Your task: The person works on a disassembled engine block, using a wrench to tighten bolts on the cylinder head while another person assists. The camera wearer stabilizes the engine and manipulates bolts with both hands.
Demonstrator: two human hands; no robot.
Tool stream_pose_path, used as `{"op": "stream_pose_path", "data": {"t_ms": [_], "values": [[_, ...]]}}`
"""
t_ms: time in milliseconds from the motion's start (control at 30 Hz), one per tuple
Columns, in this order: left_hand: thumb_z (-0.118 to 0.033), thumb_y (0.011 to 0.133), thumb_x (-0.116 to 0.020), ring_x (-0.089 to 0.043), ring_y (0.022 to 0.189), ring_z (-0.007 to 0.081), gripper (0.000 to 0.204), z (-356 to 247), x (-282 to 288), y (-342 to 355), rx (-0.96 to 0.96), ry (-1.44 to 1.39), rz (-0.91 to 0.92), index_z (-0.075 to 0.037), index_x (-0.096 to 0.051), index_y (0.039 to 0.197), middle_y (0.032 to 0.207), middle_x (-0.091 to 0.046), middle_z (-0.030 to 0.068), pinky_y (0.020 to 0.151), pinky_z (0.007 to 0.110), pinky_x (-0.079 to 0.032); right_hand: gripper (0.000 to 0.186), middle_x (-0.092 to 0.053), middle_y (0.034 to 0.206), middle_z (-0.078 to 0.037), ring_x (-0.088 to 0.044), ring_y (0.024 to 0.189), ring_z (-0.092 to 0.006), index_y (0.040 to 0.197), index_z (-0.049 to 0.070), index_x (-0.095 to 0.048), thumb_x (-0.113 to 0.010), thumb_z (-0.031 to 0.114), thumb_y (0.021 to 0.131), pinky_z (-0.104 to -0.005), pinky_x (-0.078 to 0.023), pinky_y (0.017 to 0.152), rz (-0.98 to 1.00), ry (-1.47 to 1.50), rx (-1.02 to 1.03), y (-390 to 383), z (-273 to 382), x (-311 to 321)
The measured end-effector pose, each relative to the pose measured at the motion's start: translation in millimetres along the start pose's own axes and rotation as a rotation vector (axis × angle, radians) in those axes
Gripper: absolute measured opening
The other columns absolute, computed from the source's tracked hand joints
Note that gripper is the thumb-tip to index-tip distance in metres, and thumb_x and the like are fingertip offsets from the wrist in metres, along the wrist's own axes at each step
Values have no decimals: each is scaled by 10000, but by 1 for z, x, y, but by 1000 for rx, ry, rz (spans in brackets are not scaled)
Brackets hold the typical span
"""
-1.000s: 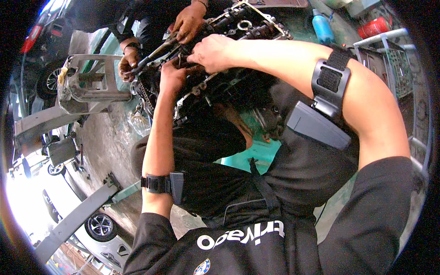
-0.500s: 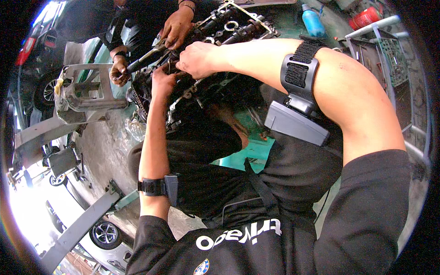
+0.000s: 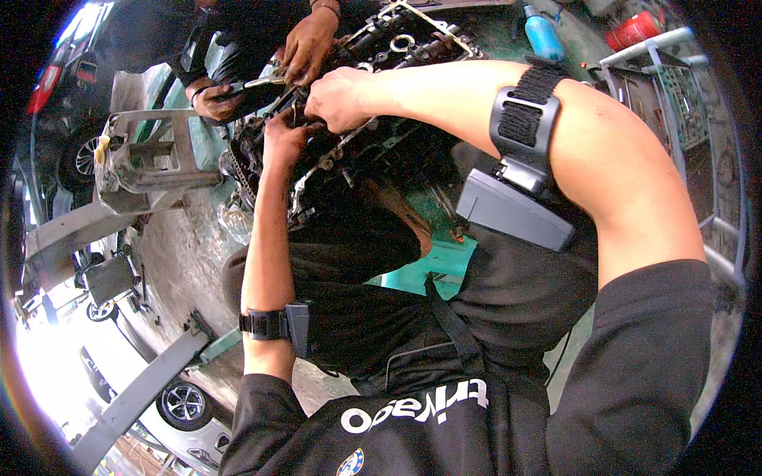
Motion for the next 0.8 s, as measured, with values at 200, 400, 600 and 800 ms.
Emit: {"op": "stream_pose_path", "data": {"t_ms": [200,400,600,800], "values": [[-166,667,-764,-672,823,212,411,-5,2,-2,64,-22,21,-55,-688,1055,920,-707,128,796,318,-496,152,-653,761,-183,-656,739,-349,747,28,-664,-585,150,702,-435,-530,684,71,-156,-21,-5,10,-12],[-145,647,-747,-672,812,220,415,3,0,2,68,-35,48,-34,-683,1041,910,-705,134,777,320,-503,335,-663,852,-143,-652,801,-329,1017,97,-660,-567,110,696,-426,-523,701,-46,-68,-36,-3,1,-4],[-131,661,-732,-671,799,199,379,-2,1,-1,53,-52,40,-47,-689,1028,899,-708,113,763,312,-506,275,-663,863,-103,-646,829,-322,942,100,-677,-565,95,691,-422,-515,732,-3,-68,22,4,0,-4],[-135,663,-737,-675,798,198,379,-2,1,-1,83,-29,27,-43,-689,1028,889,-709,118,767,315,-507,155,-663,828,-131,-657,800,-310,808,61,-670,-564,130,718,-410,-523,693,-67,-189,36,6,4,-7]]}}
Point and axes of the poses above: each hand's wrist, its own y-axis towards the middle knuckle, its own x-axis out of the back of the hand, z = x × y, the point moved 4 cm from there along y, towards the middle knuckle
